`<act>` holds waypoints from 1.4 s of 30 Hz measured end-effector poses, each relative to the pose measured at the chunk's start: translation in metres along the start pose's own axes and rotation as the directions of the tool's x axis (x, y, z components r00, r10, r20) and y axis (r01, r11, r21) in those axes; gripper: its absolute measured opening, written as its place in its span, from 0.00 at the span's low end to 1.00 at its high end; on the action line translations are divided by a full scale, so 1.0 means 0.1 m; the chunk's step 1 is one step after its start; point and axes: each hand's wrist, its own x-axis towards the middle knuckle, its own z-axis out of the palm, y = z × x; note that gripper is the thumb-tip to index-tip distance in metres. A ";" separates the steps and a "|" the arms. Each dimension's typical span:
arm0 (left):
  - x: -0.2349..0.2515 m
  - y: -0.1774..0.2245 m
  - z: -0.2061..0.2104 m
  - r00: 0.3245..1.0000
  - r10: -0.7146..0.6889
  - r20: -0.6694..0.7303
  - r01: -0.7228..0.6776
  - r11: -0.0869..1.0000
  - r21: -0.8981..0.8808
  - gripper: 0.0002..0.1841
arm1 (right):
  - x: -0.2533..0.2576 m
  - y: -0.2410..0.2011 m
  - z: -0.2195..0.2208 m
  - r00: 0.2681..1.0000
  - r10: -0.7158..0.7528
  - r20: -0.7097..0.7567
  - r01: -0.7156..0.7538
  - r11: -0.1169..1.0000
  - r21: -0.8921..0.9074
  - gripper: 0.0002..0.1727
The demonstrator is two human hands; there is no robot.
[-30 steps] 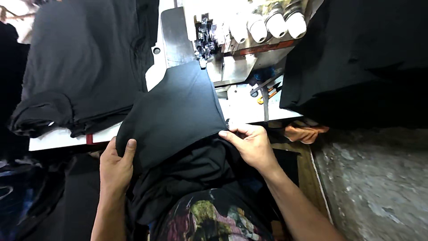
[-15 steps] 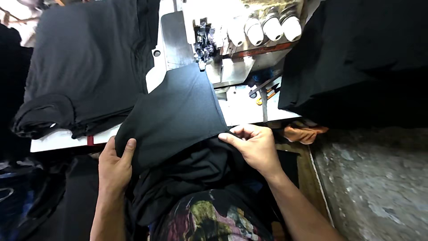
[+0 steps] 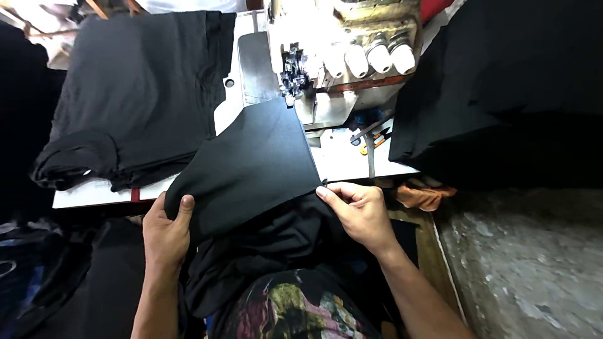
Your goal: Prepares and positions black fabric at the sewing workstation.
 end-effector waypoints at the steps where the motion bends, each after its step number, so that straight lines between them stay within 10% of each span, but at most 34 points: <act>1: 0.00 0.00 0.00 1.000 0.006 0.003 -0.006 1.000 0.009 0.17 | -0.01 0.00 0.01 1.000 0.005 -0.013 -0.005 1.000 0.007 0.10; 9: -0.12 0.00 0.16 0.994 0.041 -0.100 -0.043 0.999 -0.018 0.14 | 0.04 0.06 0.14 0.972 0.219 -0.086 -0.174 0.915 0.364 0.03; 16: -0.80 0.18 0.54 0.983 -0.158 -0.099 0.167 0.981 0.102 0.17 | 0.26 0.11 -0.44 0.988 0.155 0.023 -0.157 0.972 0.177 0.03; 20: -0.25 0.08 0.27 0.989 -0.014 -0.148 0.051 0.969 0.244 0.12 | 0.27 -0.24 -0.03 0.959 0.280 -0.035 -0.258 0.921 0.290 0.05; 25: 0.75 0.19 -0.16 0.939 0.338 -0.058 -0.293 0.879 0.377 0.12 | 0.38 -0.10 0.54 0.963 0.107 -0.248 -0.022 0.946 0.324 0.05; 35: 2.01 0.44 0.19 0.907 0.410 -0.096 -0.336 0.842 0.423 0.18 | 1.20 -0.12 0.48 0.926 -0.209 -0.314 0.173 0.975 -0.137 0.07; 39: 1.04 0.30 0.36 0.876 0.477 -0.069 -0.430 0.839 0.335 0.22 | 1.33 -0.16 0.51 0.925 -0.186 -0.331 0.129 0.974 -0.187 0.07; 42: 0.08 -0.25 0.32 0.960 0.258 -0.106 -0.234 0.952 0.198 0.23 | 1.30 -0.18 0.51 0.932 -0.152 -0.329 0.102 0.981 -0.165 0.06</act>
